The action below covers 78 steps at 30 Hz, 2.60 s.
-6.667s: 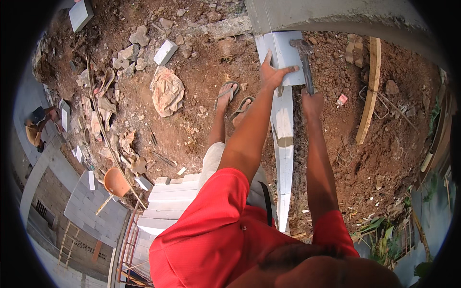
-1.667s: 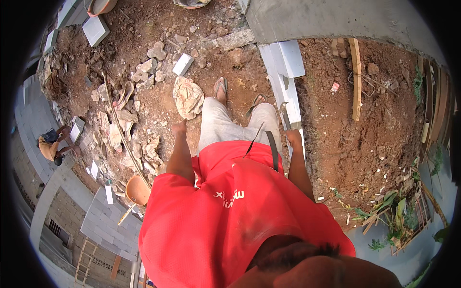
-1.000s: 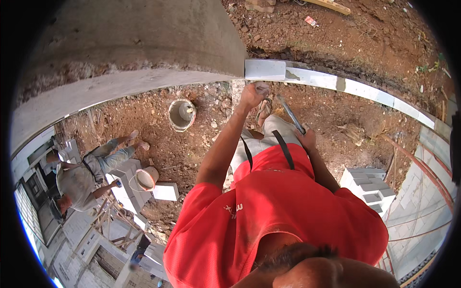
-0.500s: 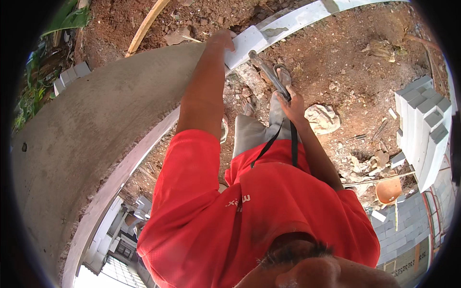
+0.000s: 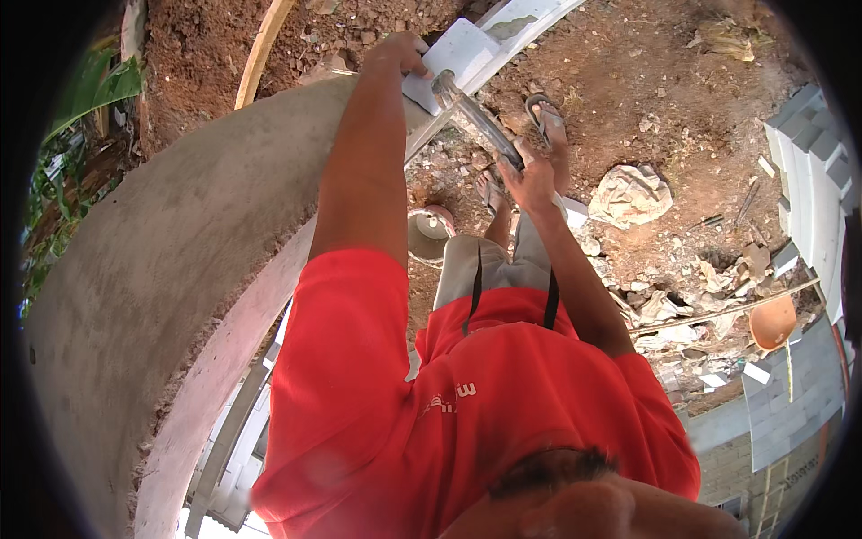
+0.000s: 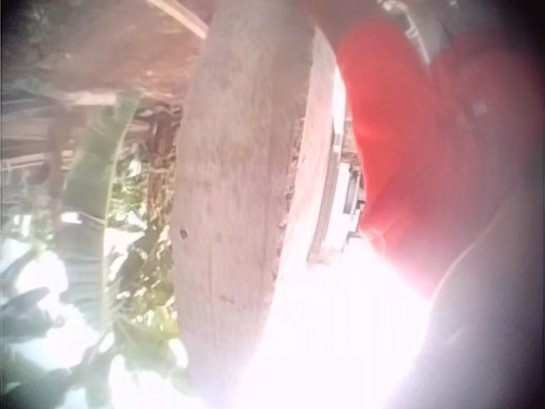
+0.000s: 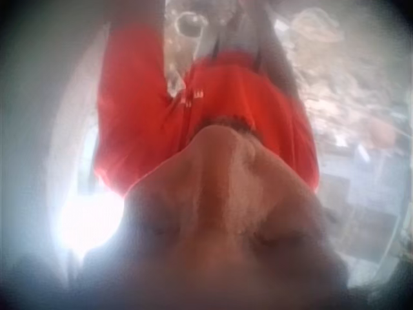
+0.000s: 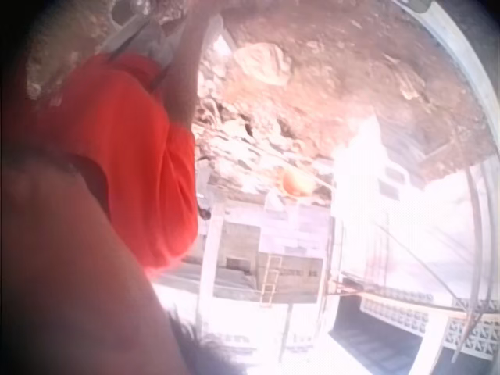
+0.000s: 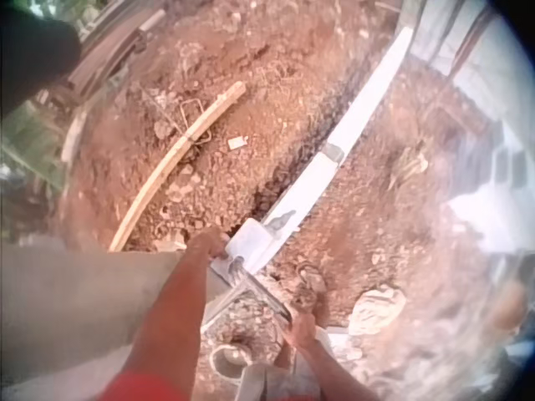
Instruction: The person scoops mortar from a bucket with a trowel and spreads it along a low wall. They place white blocks onto the mortar bed, tap them into position, and continue adding mortar and blocks along the wall.
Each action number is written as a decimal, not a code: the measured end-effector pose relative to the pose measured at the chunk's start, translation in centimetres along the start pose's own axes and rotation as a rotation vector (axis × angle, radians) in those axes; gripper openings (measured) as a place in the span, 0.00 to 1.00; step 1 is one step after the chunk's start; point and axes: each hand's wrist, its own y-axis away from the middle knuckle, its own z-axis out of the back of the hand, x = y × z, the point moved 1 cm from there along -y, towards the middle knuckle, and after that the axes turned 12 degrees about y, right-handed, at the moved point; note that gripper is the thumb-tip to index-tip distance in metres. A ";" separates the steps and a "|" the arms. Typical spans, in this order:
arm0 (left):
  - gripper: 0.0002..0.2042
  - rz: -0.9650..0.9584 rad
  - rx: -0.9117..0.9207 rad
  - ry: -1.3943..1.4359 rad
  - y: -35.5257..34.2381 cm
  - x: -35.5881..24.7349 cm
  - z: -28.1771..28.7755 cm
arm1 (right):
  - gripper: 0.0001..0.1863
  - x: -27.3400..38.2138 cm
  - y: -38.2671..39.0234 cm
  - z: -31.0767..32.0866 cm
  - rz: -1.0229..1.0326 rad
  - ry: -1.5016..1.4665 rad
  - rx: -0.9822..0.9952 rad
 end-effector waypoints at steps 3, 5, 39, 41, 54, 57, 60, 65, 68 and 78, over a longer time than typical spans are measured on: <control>0.32 -0.005 -0.011 0.054 -1.1 1.3 -0.3 | 0.29 -0.2 -0.1 0.4 0.110 0.069 -0.001; 0.32 -0.007 -0.009 0.045 -1.3 1.5 -0.3 | 0.29 1.2 -0.9 1.6 -0.010 0.216 0.125; 0.31 -0.071 -0.263 -0.585 5.6 -8.3 -1.4 | 0.17 -8.0 15.6 9.5 -0.485 0.302 -0.020; 0.31 -0.154 -0.366 -0.474 6.1 -8.6 -1.2 | 0.18 -9.5 18.9 10.0 -0.611 0.343 -0.007; 0.22 -0.302 -0.478 -0.281 9.6 -4.1 -9.6 | 0.15 -12.2 28.9 3.8 -0.906 -0.325 -0.164; 0.25 -0.391 -0.749 -0.375 11.6 -1.9 -13.5 | 0.06 -11.6 25.4 3.1 -0.889 -0.375 -0.064; 0.24 -0.744 -0.542 -0.076 19.3 -2.3 -19.3 | 0.06 -13.2 22.7 3.8 -0.864 -0.321 0.124; 0.17 -0.326 -0.467 0.414 28.3 11.3 -33.8 | 0.15 -13.8 18.0 2.9 -0.746 0.133 0.486; 0.27 0.354 -0.579 0.494 33.5 26.6 -46.1 | 0.22 -10.9 13.1 -0.1 -0.530 0.456 0.655; 0.24 0.944 -0.680 1.327 46.6 40.8 -73.8 | 0.21 -6.7 10.2 -14.3 0.088 0.977 0.948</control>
